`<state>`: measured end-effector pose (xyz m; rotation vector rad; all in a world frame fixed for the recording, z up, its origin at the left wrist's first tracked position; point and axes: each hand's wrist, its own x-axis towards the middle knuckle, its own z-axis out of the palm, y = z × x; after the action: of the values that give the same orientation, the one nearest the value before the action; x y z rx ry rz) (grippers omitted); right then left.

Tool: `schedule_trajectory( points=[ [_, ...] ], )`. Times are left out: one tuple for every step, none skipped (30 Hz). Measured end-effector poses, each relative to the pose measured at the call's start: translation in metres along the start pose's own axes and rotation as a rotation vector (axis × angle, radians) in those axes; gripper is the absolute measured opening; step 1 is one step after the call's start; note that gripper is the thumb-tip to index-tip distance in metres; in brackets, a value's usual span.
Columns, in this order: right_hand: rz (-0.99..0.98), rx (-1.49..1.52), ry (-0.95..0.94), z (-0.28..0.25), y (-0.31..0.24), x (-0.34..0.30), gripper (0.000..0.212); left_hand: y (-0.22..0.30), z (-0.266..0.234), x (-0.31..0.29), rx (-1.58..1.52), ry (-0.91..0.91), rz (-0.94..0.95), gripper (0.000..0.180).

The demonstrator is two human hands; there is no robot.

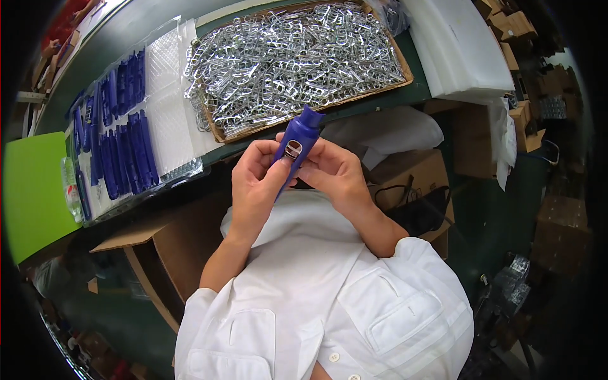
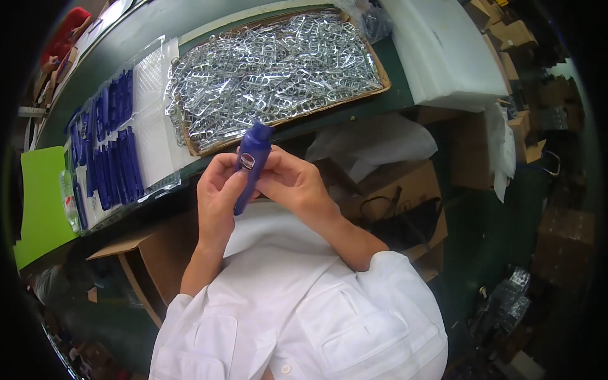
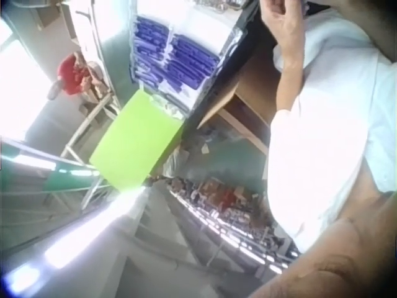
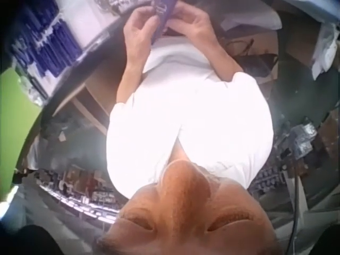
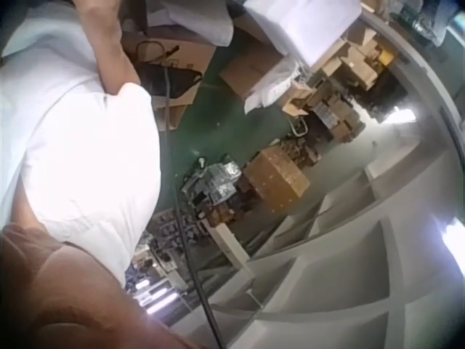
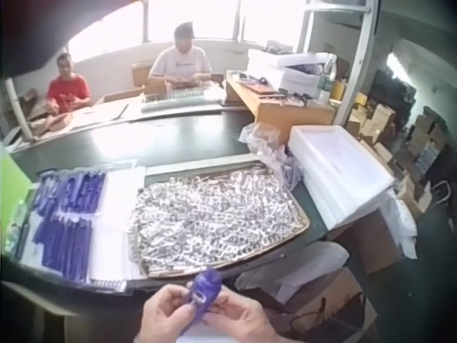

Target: The person assembles electronic devices by hand, taking metal components from component bins and inserting them into plastic casings to create finished assemblies, which are then placed into a cardboard box.

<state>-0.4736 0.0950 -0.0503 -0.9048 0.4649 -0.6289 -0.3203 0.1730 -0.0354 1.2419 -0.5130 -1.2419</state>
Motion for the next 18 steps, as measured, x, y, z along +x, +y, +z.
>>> schedule_trajectory(
  points=[
    [-0.002, 0.006, 0.016, -0.002, 0.002, -0.001, 0.036, 0.000, 0.003, 0.003, 0.034, 0.021, 0.057, 0.019],
    [-0.006, 0.010, 0.033, -0.003, 0.005, -0.001, 0.033, -0.001, 0.001, 0.004, 0.033, 0.007, 0.058, 0.019],
    [-0.024, -0.007, 0.049, -0.004, 0.009, -0.001, 0.033, -0.004, -0.003, 0.004, 0.163, 0.034, 0.124, 0.016],
    [-0.067, -0.115, 0.027, -0.009, 0.011, 0.000, 0.033, -0.006, 0.000, 0.007, 0.286, 0.053, 0.199, 0.014],
    [-0.109, -0.227, 0.008, -0.010, 0.011, 0.002, 0.033, 0.001, 0.003, 0.003, 0.286, 0.065, 0.162, 0.010],
    [-0.172, -0.371, 0.006, -0.010, 0.006, 0.003, 0.032, -0.006, -0.002, 0.005, 0.320, 0.061, 0.237, 0.010],
    [-0.231, -0.511, 0.009, -0.009, 0.002, 0.004, 0.031, -0.007, -0.006, 0.004, 0.354, 0.058, 0.206, 0.011],
    [-0.275, -0.565, 0.006, -0.010, -0.002, 0.004, 0.031, -0.012, -0.011, 0.004, 0.332, 0.038, 0.229, 0.011],
    [-0.311, -0.605, -0.002, -0.011, -0.001, 0.003, 0.032, -0.004, -0.003, 0.000, 0.223, 0.049, 0.145, 0.011],
    [-0.306, -0.633, 0.010, -0.013, -0.002, 0.002, 0.029, -0.003, -0.001, 0.001, 0.249, 0.050, 0.140, 0.011],
    [-0.319, -0.646, 0.026, -0.018, -0.007, 0.000, 0.029, -0.003, 0.002, 0.003, 0.276, 0.053, 0.136, 0.011],
    [-0.304, -0.622, 0.015, -0.018, -0.009, -0.003, 0.028, -0.001, 0.004, 0.003, 0.276, 0.042, 0.139, 0.011],
    [-0.289, -0.597, 0.004, -0.018, -0.011, -0.005, 0.028, 0.001, 0.006, 0.003, 0.261, 0.032, 0.113, 0.011],
    [-0.254, -0.508, -0.023, -0.022, -0.009, -0.006, 0.026, 0.002, 0.008, 0.003, 0.248, 0.022, 0.085, 0.011],
    [-0.256, -0.508, -0.019, -0.024, -0.008, -0.007, 0.026, 0.001, 0.010, 0.004, 0.249, 0.018, 0.085, 0.011],
    [-0.295, -0.505, -0.015, -0.026, -0.006, -0.008, 0.025, 0.001, 0.011, 0.004, 0.229, -0.001, 0.075, 0.013],
    [-0.334, -0.501, -0.012, -0.027, -0.004, -0.009, 0.025, 0.000, 0.012, 0.004, 0.210, -0.019, 0.065, 0.015],
    [-0.333, -0.497, -0.013, -0.029, -0.003, -0.010, 0.025, -0.001, 0.014, 0.004, 0.212, -0.016, 0.063, 0.015]
  ],
)
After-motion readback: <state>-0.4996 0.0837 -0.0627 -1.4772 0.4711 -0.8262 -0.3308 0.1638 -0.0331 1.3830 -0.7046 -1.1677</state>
